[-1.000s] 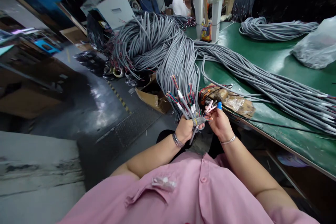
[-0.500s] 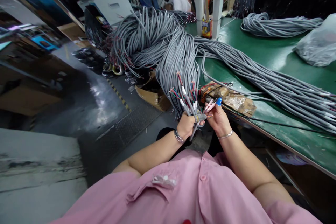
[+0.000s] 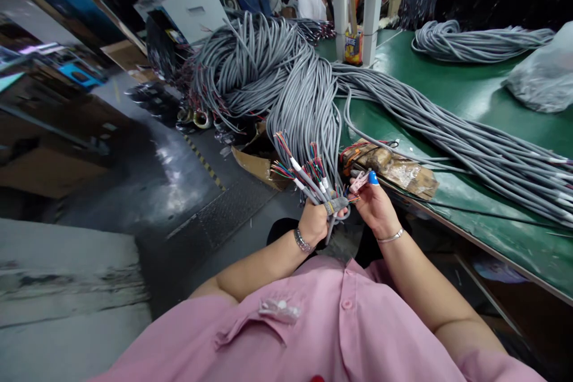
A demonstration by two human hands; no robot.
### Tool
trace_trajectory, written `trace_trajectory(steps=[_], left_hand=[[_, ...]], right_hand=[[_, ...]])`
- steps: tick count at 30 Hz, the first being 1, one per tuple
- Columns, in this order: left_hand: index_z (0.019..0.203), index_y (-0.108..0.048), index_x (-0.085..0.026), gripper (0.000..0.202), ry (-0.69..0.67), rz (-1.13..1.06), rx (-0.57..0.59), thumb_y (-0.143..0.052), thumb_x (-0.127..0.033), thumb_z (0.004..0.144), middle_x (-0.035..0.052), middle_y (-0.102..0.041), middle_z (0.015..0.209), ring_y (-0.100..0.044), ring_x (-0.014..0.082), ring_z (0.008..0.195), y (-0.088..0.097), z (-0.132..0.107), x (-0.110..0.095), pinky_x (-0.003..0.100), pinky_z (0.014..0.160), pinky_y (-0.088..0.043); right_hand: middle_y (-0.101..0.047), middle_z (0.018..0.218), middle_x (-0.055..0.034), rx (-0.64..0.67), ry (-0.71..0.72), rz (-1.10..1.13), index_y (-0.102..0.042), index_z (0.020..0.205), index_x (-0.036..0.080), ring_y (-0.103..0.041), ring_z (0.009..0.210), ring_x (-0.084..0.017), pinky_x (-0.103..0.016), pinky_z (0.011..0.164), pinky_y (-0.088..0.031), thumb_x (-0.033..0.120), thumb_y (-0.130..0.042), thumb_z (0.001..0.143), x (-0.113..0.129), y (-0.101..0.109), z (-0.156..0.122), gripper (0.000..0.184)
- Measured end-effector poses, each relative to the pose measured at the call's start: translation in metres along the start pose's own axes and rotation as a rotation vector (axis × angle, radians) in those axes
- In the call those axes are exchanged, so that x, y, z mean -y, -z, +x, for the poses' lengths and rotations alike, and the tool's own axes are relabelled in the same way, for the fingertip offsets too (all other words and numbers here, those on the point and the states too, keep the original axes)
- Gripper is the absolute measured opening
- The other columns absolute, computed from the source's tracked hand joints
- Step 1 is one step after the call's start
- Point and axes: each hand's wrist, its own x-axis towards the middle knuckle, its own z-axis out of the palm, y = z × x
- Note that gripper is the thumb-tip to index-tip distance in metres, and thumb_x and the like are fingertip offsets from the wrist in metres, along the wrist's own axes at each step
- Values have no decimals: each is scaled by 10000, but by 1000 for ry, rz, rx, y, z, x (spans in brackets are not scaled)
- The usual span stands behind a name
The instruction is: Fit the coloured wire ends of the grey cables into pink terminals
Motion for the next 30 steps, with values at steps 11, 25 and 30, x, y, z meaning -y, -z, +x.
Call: trace_trajectory(steps=[11, 25, 30], left_hand=[[602, -582, -139, 263, -29, -42, -118, -817, -231, 529, -13, -586, 484, -554, 104, 443, -13, 5, 4, 231, 471, -428], [603, -604, -126, 283, -47, 21, -69, -845, -261, 544, -9, -587, 520, -544, 93, 452, -3, -1, 8, 219, 454, -419], [602, -612, -129, 286, -94, 161, 13, -847, -289, 567, -1, -609, 561, -567, 109, 495, 16, -4, 19, 239, 502, -453]], right_hand=[[-735, 803, -2, -22, -47, 76, -674, 810, 223, -632, 664, -133, -279, 648, -528, 376, -686, 819, 3, -4, 1, 153], [-723, 842, -48, 131, -187, -137, -683, 840, 197, -648, 687, -150, -286, 629, -548, 707, -615, 728, 8, 13, -5, 526], [-703, 768, -47, 246, -272, -556, -700, 850, 161, -637, 678, -144, -280, 663, -523, 545, -756, 695, 30, 17, -14, 417]])
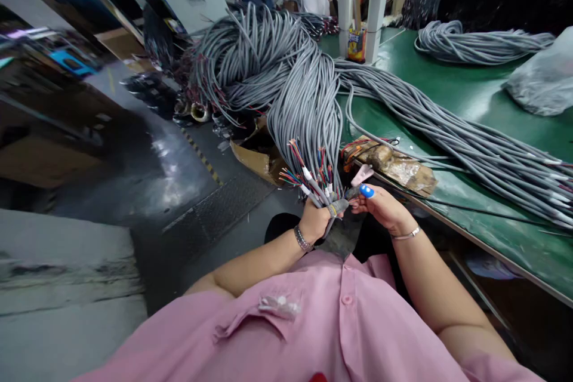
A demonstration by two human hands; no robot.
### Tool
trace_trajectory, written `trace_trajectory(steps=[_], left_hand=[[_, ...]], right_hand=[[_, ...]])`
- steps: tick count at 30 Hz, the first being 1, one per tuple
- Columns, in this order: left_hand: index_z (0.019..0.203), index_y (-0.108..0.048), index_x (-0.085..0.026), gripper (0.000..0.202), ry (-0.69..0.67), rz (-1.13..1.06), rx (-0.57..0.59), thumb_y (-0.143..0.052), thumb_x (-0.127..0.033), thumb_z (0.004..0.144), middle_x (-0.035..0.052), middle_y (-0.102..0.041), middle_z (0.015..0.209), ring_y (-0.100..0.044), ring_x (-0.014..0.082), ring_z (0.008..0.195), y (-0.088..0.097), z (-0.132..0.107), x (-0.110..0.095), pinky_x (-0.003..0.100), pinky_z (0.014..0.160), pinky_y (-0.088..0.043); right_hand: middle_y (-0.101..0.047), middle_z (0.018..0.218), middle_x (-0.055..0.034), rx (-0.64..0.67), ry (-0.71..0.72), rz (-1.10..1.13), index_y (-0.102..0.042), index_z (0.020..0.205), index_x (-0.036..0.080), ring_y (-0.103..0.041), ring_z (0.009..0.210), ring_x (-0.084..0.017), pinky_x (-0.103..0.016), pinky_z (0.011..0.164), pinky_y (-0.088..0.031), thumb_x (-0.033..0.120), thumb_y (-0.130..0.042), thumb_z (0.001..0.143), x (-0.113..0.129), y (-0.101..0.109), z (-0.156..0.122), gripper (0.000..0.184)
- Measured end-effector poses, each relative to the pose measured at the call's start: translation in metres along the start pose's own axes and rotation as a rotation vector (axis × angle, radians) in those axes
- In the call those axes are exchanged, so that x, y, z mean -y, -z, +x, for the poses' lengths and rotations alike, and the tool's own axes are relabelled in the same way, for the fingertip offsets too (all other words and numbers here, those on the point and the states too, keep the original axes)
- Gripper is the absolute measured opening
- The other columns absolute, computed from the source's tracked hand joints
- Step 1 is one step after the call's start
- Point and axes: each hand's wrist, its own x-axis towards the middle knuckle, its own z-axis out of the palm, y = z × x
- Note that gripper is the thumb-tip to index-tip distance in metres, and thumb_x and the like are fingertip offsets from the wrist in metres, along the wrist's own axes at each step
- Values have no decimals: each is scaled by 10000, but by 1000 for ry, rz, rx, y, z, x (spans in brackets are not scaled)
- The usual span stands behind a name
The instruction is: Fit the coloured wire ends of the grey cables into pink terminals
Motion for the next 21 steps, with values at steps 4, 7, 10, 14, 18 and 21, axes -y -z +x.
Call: trace_trajectory(steps=[4, 7, 10, 14, 18, 21], left_hand=[[603, -619, -130, 255, -60, 114, 78, -811, -295, 633, -2, -603, 561, -559, 109, 511, 9, -1, 3, 243, 525, -452], [602, -626, -132, 219, -92, 200, 137, -780, -273, 670, 0, -612, 560, -565, 114, 520, 11, -3, -3, 250, 548, -467], [611, -642, -129, 171, -69, 318, 222, -781, -224, 642, 5, -634, 576, -575, 121, 534, 11, -4, -8, 249, 553, -474], [611, -653, -123, 126, -67, 397, 247, -772, -162, 596, -1, -637, 577, -569, 121, 536, 16, -3, -8, 239, 539, -472], [654, -662, -124, 131, -62, 233, 188, -769, -194, 625, -2, -641, 586, -578, 124, 523, 19, -3, -5, 249, 537, -486], [666, -669, -119, 181, -27, 79, 103, -782, -257, 642, 16, -647, 581, -584, 127, 496, 18, -4, -4, 248, 508, -479]], right_hand=[[-651, 677, 6, -16, 70, -261, -703, 766, 155, -551, 607, -97, -241, 635, -455, 393, -808, 674, 12, -4, -6, 276], [-648, 671, 13, -2, 146, -349, -698, 726, 157, -542, 617, -105, -261, 670, -447, 392, -778, 703, 14, -12, -7, 249], [-665, 704, -4, 10, 197, -409, -696, 764, 165, -571, 644, -136, -290, 680, -467, 418, -727, 753, 12, -25, -10, 256], [-651, 723, -22, -102, 395, -625, -689, 729, 183, -580, 694, -163, -296, 677, -476, 415, -714, 770, 9, -44, -17, 237], [-669, 815, -39, -196, 520, -678, -712, 843, 203, -600, 767, -176, -313, 744, -485, 406, -660, 830, 6, -49, -27, 210], [-685, 926, -46, -190, 479, -474, -672, 1040, 221, -626, 819, -178, -324, 776, -502, 441, -634, 848, -2, -46, -32, 295]])
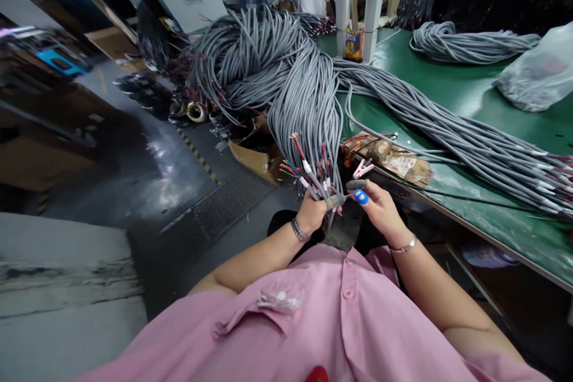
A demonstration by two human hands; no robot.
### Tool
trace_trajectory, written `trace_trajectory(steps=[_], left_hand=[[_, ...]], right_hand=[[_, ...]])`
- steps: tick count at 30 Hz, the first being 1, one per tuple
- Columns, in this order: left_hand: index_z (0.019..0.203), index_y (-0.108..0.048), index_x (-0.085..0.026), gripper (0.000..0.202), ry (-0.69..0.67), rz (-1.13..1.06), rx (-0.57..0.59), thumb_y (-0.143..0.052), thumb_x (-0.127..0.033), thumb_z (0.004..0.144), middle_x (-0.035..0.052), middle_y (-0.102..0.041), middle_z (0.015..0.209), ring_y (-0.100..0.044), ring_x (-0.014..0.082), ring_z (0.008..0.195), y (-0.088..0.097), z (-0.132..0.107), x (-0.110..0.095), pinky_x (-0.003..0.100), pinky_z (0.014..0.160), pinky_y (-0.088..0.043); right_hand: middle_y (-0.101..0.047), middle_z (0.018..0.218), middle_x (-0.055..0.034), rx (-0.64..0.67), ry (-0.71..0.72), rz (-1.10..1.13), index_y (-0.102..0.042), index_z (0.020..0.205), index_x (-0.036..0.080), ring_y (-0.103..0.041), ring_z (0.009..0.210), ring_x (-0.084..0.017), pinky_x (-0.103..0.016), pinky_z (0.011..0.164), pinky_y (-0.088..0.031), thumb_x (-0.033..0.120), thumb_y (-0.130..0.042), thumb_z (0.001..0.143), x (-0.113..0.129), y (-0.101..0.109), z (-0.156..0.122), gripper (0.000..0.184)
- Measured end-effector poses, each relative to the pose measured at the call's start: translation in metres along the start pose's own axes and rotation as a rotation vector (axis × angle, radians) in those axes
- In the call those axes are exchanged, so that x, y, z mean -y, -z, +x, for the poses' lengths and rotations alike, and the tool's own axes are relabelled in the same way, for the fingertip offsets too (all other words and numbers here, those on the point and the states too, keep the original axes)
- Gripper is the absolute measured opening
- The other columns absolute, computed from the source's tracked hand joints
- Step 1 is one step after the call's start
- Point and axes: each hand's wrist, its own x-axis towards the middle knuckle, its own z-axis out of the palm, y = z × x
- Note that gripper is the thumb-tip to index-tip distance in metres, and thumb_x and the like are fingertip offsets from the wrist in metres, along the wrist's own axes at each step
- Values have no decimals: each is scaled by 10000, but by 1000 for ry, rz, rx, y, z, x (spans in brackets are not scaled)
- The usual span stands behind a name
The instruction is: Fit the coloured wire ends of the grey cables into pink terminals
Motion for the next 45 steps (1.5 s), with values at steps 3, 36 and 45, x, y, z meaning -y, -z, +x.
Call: trace_trajectory(steps=[3, 36, 45], left_hand=[[656, -674, -120, 213, -19, -60, -43, -793, -296, 649, 29, -655, 588, -596, 127, 510, -2, 0, 2, 243, 516, -483], [745, -709, -116, 283, 15, -98, -10, -820, -340, 612, 40, -675, 614, -610, 142, 513, 2, 5, -1, 260, 513, -489], [715, -687, -115, 266, 23, -117, -62, -827, -309, 598, 29, -660, 604, -598, 135, 497, 1, 7, 5, 259, 499, -484]], right_hand=[[-684, 971, -43, 10, -110, 223, -604, 1136, 238, -644, 818, -173, -309, 741, -520, 435, -741, 755, -8, -8, -7, 451], [-651, 681, 17, -87, -240, 326, -681, 877, 216, -569, 565, -128, -270, 565, -446, 384, -742, 757, -21, -29, 16, 215], [-644, 646, 25, -174, -262, 362, -664, 788, 201, -556, 571, -112, -246, 571, -415, 345, -728, 775, -30, -31, 14, 158]])
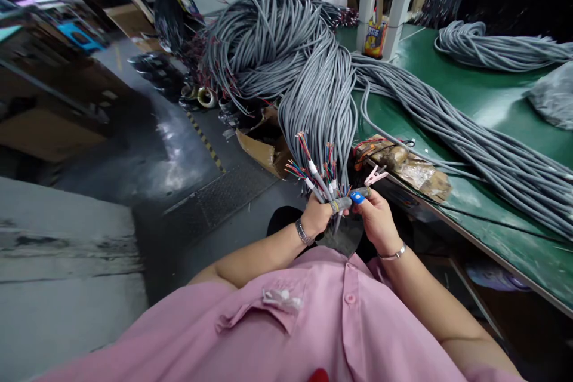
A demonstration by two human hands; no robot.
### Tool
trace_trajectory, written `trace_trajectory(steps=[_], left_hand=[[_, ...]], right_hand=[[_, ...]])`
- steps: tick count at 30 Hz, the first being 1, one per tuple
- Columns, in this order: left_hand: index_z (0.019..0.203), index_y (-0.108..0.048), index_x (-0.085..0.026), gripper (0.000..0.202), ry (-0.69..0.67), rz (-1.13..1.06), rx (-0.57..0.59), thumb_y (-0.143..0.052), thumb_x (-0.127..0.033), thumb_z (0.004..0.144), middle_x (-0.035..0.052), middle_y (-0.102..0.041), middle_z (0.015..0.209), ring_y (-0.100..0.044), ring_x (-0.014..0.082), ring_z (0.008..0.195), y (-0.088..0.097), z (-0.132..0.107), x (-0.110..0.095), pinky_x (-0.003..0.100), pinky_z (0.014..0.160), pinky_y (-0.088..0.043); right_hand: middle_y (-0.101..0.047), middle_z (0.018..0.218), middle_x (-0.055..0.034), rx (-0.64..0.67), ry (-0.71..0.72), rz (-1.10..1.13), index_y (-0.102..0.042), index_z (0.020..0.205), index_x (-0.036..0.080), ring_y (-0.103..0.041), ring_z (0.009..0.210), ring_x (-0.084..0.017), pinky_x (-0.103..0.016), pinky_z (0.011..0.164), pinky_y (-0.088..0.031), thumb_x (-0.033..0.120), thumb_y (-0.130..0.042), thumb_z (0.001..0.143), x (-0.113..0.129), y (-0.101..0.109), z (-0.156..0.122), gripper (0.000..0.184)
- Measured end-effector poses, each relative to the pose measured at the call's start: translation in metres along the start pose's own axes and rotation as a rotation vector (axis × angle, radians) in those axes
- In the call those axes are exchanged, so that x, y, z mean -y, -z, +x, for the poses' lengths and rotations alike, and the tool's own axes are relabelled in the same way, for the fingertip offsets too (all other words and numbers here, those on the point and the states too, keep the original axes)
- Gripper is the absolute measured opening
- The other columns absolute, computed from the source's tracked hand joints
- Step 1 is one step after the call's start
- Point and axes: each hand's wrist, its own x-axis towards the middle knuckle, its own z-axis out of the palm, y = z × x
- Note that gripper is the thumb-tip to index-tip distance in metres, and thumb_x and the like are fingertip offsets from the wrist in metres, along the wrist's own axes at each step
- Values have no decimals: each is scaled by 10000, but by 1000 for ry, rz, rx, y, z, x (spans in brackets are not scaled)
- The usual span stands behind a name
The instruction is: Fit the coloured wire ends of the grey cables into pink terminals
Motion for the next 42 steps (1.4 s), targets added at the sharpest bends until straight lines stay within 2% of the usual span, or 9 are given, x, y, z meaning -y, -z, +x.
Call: trace_trajectory(steps=[5, 11, 13, 18, 22, 26, 34, 39, 42], left_hand=[[654, -667, -102, 252, 56, -8, 7, -821, -289, 588, 35, -639, 555, -578, 123, 473, -3, 2, -10, 239, 472, -455], [638, -651, -98, 275, 155, -82, 25, -843, -250, 513, 47, -645, 554, -575, 119, 461, -12, 7, -29, 231, 453, -440], [615, -638, -98, 275, 165, -72, 60, -843, -251, 514, 44, -633, 531, -566, 114, 446, -16, 9, -32, 230, 451, -435], [582, -625, -93, 253, 184, -3, 120, -827, -241, 546, 53, -630, 508, -561, 116, 424, -23, 16, -33, 230, 442, -425], [589, -630, -90, 240, 201, 12, 143, -815, -238, 552, 58, -631, 505, -556, 116, 420, -26, 21, -30, 232, 443, -428], [599, -621, -90, 249, 213, 37, 155, -817, -237, 551, 48, -612, 493, -566, 122, 433, -28, 24, -26, 233, 450, -434], [617, -612, -104, 248, 213, 54, 150, -820, -220, 546, 33, -606, 491, -560, 122, 428, -27, 25, -21, 235, 443, -436], [600, -617, -103, 265, 203, 50, 135, -833, -243, 535, 25, -592, 475, -560, 123, 425, -25, 20, -23, 235, 443, -433], [593, -607, -106, 282, 170, 32, 102, -840, -245, 519, 25, -605, 493, -566, 125, 426, -25, 14, -26, 238, 440, -436]], right_hand=[[-643, 706, 12, 72, -23, 99, -677, 849, 212, -559, 621, -121, -262, 625, -455, 387, -716, 782, -3, 9, -4, 191], [-651, 791, -26, 27, -128, 296, -671, 884, 216, -583, 665, -136, -280, 639, -507, 700, -516, 806, -3, 36, 10, 514], [-661, 795, -29, -1, -153, 307, -659, 854, 217, -582, 642, -134, -276, 619, -512, 742, -507, 779, -1, 40, 22, 552], [-669, 769, -14, -27, -100, 333, -638, 812, 213, -584, 636, -128, -255, 598, -505, 663, -626, 758, 5, 36, 42, 453], [-677, 769, -5, -53, -92, 429, -628, 769, 219, -605, 667, -142, -263, 599, -513, 608, -718, 705, 5, 29, 43, 404], [-686, 746, -14, -144, -64, 467, -645, 760, 209, -601, 646, -155, -287, 603, -523, 575, -774, 655, 3, 24, 45, 401], [-685, 772, -25, -108, 1, 358, -627, 816, 223, -617, 682, -172, -323, 652, -534, 660, -647, 742, -1, 23, 46, 444], [-689, 789, -28, -75, -89, 450, -621, 772, 229, -622, 681, -167, -304, 622, -531, 720, -598, 730, 1, 26, 42, 494], [-692, 825, -24, -27, -91, 435, -643, 818, 238, -622, 691, -156, -293, 626, -540, 695, -575, 770, 3, 28, 40, 465]])
